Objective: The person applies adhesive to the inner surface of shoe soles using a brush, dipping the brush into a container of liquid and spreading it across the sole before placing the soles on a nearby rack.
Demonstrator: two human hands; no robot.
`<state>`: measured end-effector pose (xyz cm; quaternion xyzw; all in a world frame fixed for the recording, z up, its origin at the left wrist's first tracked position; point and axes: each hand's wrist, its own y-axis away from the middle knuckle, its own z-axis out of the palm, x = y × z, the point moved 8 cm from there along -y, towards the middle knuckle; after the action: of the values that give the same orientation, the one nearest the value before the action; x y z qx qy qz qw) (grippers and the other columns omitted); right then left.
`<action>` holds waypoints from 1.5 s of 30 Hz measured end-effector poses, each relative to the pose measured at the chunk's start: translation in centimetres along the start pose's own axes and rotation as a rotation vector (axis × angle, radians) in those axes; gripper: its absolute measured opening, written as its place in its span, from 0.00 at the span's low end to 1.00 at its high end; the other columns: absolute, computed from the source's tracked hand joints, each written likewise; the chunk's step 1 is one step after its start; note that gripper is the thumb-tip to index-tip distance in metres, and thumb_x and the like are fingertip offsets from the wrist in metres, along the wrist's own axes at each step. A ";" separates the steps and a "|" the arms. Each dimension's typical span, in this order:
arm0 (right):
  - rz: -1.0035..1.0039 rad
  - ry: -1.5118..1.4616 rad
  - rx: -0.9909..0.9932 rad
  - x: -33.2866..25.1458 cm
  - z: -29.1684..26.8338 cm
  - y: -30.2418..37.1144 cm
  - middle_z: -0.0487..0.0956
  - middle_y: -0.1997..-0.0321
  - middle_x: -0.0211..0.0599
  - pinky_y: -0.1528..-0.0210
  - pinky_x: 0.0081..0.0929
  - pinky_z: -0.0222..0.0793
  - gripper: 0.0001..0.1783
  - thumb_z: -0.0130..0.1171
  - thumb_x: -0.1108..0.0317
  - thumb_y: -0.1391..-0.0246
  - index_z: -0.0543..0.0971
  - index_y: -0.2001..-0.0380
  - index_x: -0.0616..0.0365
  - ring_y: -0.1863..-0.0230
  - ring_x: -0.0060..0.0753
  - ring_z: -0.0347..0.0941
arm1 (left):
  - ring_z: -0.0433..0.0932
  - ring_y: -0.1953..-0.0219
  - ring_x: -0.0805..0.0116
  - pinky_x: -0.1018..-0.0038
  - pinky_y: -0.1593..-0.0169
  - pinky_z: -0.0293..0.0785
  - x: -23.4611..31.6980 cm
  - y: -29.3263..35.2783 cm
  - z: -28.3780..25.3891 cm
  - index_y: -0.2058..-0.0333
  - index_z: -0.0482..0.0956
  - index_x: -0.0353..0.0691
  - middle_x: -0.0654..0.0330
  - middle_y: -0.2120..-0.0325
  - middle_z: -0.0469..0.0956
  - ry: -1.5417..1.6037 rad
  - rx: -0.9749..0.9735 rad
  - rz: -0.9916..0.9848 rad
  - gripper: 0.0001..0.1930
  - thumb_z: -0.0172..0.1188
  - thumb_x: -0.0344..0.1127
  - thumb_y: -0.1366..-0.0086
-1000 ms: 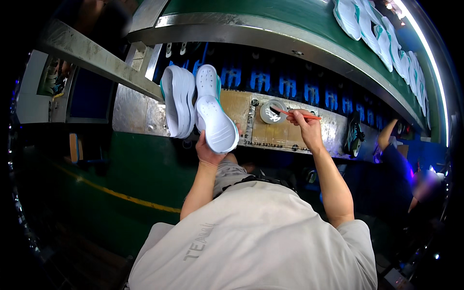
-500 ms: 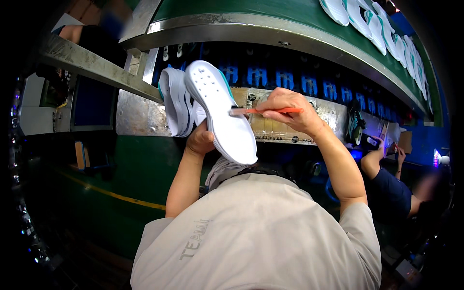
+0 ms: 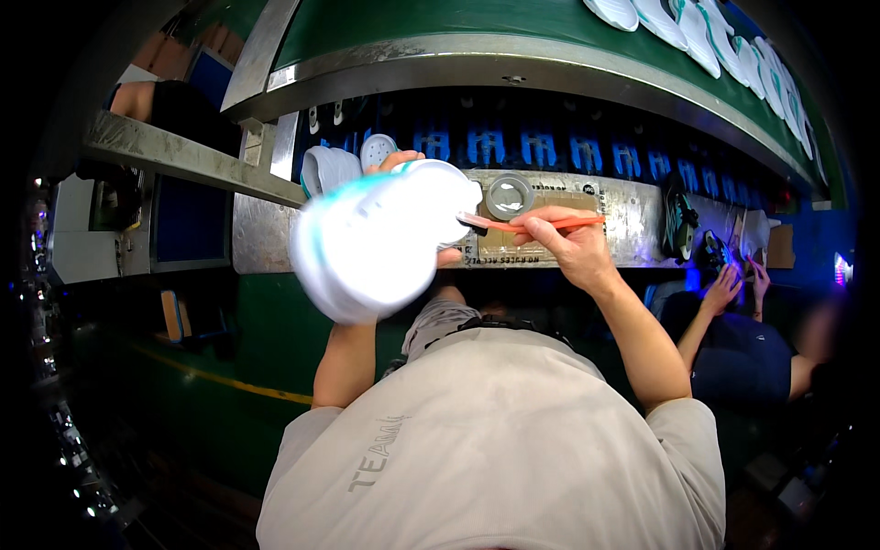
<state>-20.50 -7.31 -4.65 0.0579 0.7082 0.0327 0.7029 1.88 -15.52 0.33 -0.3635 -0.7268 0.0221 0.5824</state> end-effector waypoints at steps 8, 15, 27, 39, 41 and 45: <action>0.041 -0.182 0.056 -2.1 1.1 3.3 0.87 0.65 0.42 0.51 0.25 0.79 0.16 0.59 0.63 0.30 0.86 0.57 0.68 0.62 0.29 0.85 | 0.73 0.38 0.57 0.65 0.33 0.69 -5.2 1.0 3.3 0.34 0.66 0.40 0.52 0.39 0.71 0.071 -0.112 -0.097 0.45 0.81 0.40 0.47; 0.046 -0.302 0.006 -3.4 2.1 4.9 0.87 0.63 0.40 0.54 0.22 0.81 0.15 0.58 0.64 0.28 0.86 0.56 0.67 0.61 0.26 0.85 | 0.73 0.40 0.56 0.65 0.36 0.70 -5.9 0.9 5.2 0.34 0.66 0.37 0.51 0.42 0.73 0.024 -0.174 -0.049 0.48 0.82 0.36 0.53; -0.627 0.577 -0.217 -10.1 -3.0 1.3 0.88 0.63 0.32 0.58 0.30 0.75 0.09 0.68 0.67 0.39 0.88 0.57 0.55 0.63 0.32 0.78 | 0.85 0.57 0.31 0.49 0.63 0.88 2.3 7.9 5.4 0.26 0.54 0.35 0.23 0.40 0.64 2.025 -0.500 -1.095 0.48 0.54 0.63 0.34; -0.473 0.699 -0.293 -8.8 -4.2 -1.6 0.88 0.62 0.36 0.59 0.31 0.78 0.10 0.71 0.65 0.44 0.89 0.59 0.56 0.64 0.36 0.81 | 0.80 0.57 0.20 0.44 0.61 0.86 2.5 10.0 4.5 0.24 0.49 0.34 0.16 0.42 0.61 2.175 -0.532 -1.243 0.50 0.54 0.61 0.35; -0.474 0.751 -0.283 -8.2 -4.1 -0.9 0.88 0.62 0.37 0.61 0.30 0.78 0.11 0.71 0.66 0.44 0.88 0.60 0.58 0.66 0.36 0.82 | 0.80 0.50 0.27 0.45 0.52 0.85 3.2 8.9 4.2 0.24 0.48 0.35 0.21 0.39 0.61 2.133 -0.530 -1.125 0.52 0.56 0.60 0.37; -0.506 0.702 -0.187 -8.2 -3.5 0.7 0.88 0.66 0.38 0.63 0.28 0.78 0.11 0.72 0.66 0.43 0.88 0.60 0.60 0.68 0.35 0.83 | 0.59 0.25 0.51 0.64 0.26 0.60 0.9 6.7 3.5 0.23 0.42 0.31 0.34 0.26 0.53 1.066 -0.429 -0.813 0.59 0.57 0.62 0.42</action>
<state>-23.94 -7.53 3.65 -0.1957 0.8899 -0.0587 0.4078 2.23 -8.70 -3.08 -0.1312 -0.4089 -0.5224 0.7366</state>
